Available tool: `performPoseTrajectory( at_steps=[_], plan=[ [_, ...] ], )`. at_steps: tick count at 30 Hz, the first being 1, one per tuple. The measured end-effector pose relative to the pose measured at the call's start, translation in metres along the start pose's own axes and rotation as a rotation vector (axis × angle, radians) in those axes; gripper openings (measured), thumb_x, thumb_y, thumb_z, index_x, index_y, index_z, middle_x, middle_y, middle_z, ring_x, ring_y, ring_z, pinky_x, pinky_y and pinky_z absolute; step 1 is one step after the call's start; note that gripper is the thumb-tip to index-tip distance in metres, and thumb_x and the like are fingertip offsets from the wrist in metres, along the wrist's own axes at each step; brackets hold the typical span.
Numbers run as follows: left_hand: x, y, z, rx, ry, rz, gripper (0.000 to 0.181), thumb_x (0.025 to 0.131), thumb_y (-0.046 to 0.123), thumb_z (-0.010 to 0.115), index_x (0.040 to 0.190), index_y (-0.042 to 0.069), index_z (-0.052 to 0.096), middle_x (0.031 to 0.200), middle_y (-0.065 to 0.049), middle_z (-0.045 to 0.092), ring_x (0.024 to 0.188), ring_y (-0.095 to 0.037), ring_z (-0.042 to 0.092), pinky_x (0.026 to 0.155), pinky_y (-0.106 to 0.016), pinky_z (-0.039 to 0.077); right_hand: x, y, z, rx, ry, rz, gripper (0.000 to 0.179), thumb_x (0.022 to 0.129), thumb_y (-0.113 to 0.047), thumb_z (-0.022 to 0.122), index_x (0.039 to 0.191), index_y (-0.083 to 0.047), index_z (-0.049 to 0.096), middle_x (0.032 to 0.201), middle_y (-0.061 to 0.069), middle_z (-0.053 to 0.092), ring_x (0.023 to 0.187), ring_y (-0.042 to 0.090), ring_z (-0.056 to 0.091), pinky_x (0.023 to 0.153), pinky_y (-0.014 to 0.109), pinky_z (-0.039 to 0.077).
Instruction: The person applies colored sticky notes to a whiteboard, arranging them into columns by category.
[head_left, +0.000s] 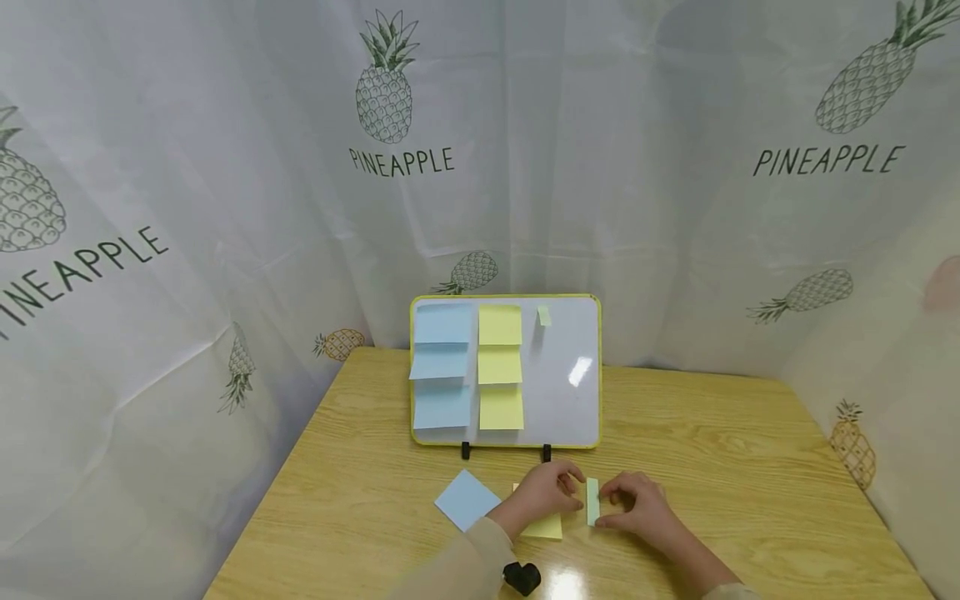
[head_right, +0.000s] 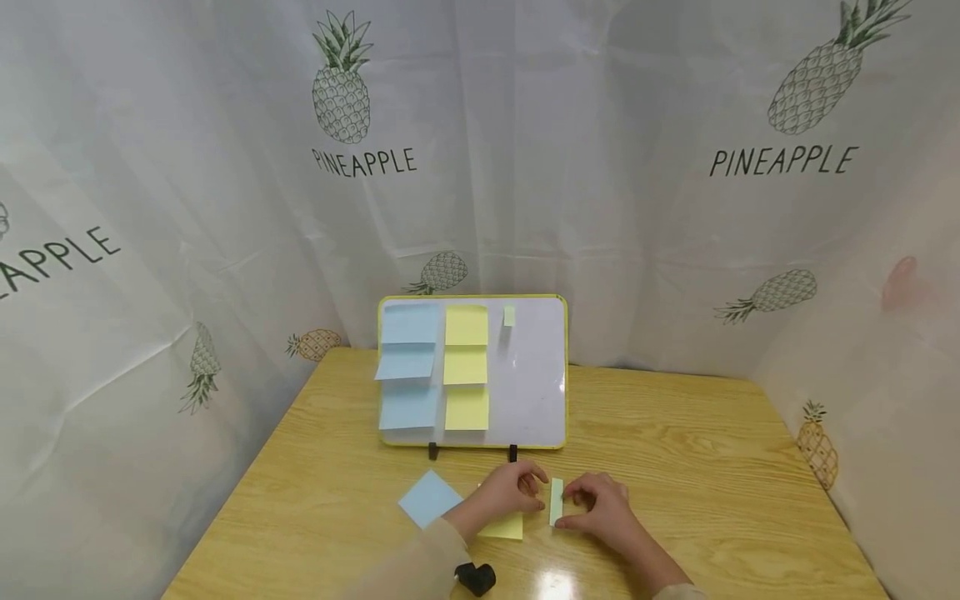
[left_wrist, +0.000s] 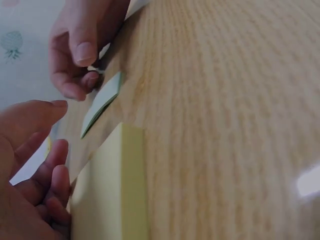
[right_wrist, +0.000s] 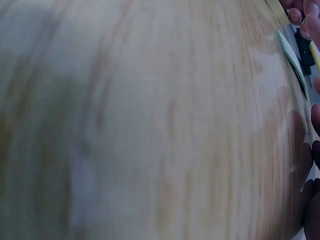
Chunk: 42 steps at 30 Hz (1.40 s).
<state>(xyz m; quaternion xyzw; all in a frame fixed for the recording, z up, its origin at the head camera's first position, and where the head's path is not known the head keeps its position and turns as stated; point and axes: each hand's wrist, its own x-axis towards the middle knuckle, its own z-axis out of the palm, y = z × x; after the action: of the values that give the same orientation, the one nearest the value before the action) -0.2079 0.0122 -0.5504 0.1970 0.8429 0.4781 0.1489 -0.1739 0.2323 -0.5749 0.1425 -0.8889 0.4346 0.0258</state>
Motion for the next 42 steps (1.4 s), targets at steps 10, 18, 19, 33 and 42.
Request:
performPoseTrajectory(
  at_steps=[10,18,19,33,42],
  plan=[
    [-0.003,-0.006,0.015,0.129,0.072,0.063,0.027,0.073,0.012,0.087,0.092,0.020,0.071,0.078,0.015,0.051,0.069,-0.001,0.045,0.063,-0.021,0.041,-0.001,0.006,0.006,-0.088,0.051,-0.028,0.043,0.060,-0.044,0.090,0.092,-0.027,0.067,0.072,-0.016,0.049,0.072,0.005,0.038,0.078,0.041,0.019],
    [-0.006,-0.007,0.018,0.266,0.120,0.079,0.030,0.069,0.021,0.090,0.091,0.026,0.071,0.078,0.017,0.050,0.075,0.000,0.044,0.070,-0.022,0.039,0.002,0.006,0.009,-0.143,0.035,-0.002,0.038,0.061,-0.044,0.089,0.088,-0.030,0.067,0.070,-0.017,0.046,0.073,0.005,0.038,0.077,0.042,0.020],
    [-0.006,-0.007,0.018,0.279,0.122,0.073,0.031,0.069,0.023,0.090,0.092,0.027,0.070,0.079,0.017,0.050,0.075,-0.001,0.044,0.071,-0.023,0.039,0.002,0.006,0.009,-0.143,0.034,-0.001,0.037,0.061,-0.043,0.089,0.088,-0.030,0.067,0.070,-0.017,0.046,0.073,0.005,0.038,0.077,0.042,0.020],
    [-0.007,-0.007,0.022,0.429,0.140,0.072,0.031,0.069,0.034,0.090,0.092,0.029,0.070,0.077,0.018,0.045,0.072,0.000,0.040,0.068,-0.021,0.036,0.005,0.000,0.010,-0.131,0.039,0.032,0.028,0.066,-0.037,0.088,0.087,-0.029,0.071,0.069,-0.014,0.047,0.072,0.007,0.038,0.077,0.042,0.019],
    [-0.006,-0.011,0.030,0.519,0.210,0.094,0.030,0.064,0.040,0.091,0.084,0.031,0.070,0.074,0.019,0.042,0.070,0.000,0.036,0.065,-0.020,0.032,0.007,-0.004,0.011,-0.151,0.057,0.048,0.024,0.067,-0.033,0.089,0.085,-0.029,0.073,0.065,-0.017,0.045,0.072,0.006,0.039,0.077,0.042,0.021]
  ],
)
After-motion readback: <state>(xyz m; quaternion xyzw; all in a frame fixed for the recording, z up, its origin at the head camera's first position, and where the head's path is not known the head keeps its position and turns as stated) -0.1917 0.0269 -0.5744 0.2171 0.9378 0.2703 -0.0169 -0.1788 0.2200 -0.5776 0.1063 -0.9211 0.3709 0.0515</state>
